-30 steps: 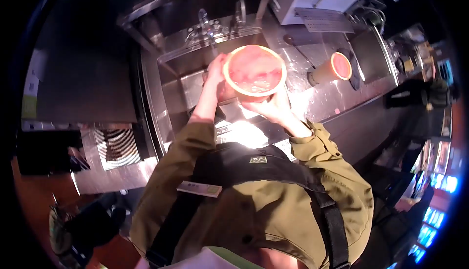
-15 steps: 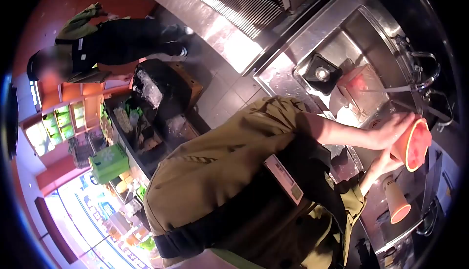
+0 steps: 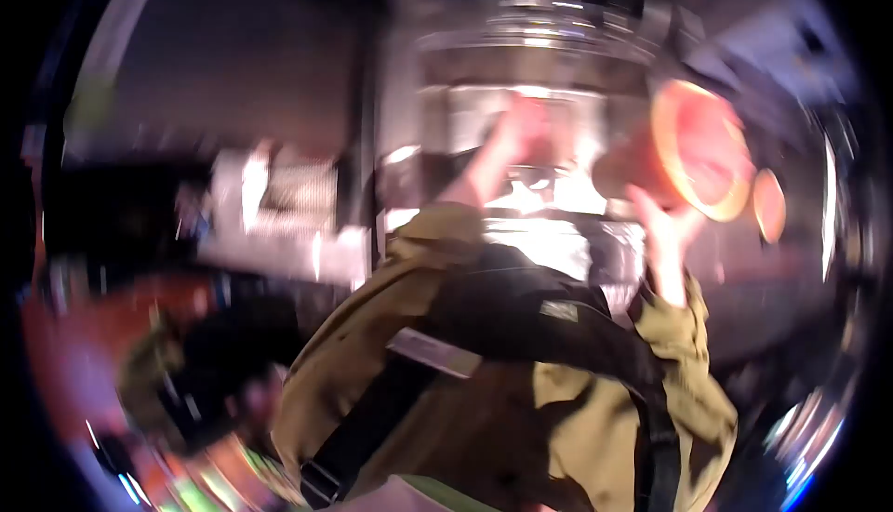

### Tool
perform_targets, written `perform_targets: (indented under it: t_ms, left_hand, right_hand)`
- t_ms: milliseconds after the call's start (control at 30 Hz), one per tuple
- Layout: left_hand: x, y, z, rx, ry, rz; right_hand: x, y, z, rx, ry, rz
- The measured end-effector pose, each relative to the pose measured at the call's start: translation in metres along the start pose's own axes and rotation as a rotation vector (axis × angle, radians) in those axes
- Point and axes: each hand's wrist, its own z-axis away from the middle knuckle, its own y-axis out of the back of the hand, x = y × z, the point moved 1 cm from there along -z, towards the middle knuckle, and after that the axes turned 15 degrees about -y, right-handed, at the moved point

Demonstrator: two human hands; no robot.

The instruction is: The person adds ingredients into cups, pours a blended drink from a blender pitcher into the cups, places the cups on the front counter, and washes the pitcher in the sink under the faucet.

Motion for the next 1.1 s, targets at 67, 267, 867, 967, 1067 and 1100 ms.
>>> perform_targets:
  t_ms: [67, 267, 867, 967, 1067, 1100]
  left_hand:
    - [0.001, 0.005, -0.027, -0.017, 0.124, 0.122]
    - [-0.046, -0.005, -0.093, -0.417, 0.165, -0.367]
    - [-0.023, -0.328, -0.013, -0.471, -0.829, -0.319]
    - [-0.034, -0.343, -0.006, -0.493, -0.863, -0.282]
    - [-0.037, -0.354, 0.007, -0.643, -0.886, -0.257]
    - [-0.038, -0.359, 0.009, -0.68, -0.9, -0.268]
  right_hand:
    - [-0.014, 0.0, 0.023, 0.017, -0.021, -0.122]
    - [0.022, 0.032, 0.05, 0.107, -0.152, -0.254]
    - [0.114, 0.147, 0.151, 0.644, -0.129, -0.415]
    - [0.128, 0.159, 0.171, 0.744, -0.232, -0.365]
    - [0.109, 0.163, 0.181, 0.965, -0.105, -0.342]
    - [0.101, 0.17, 0.191, 1.138, -0.047, -0.145]
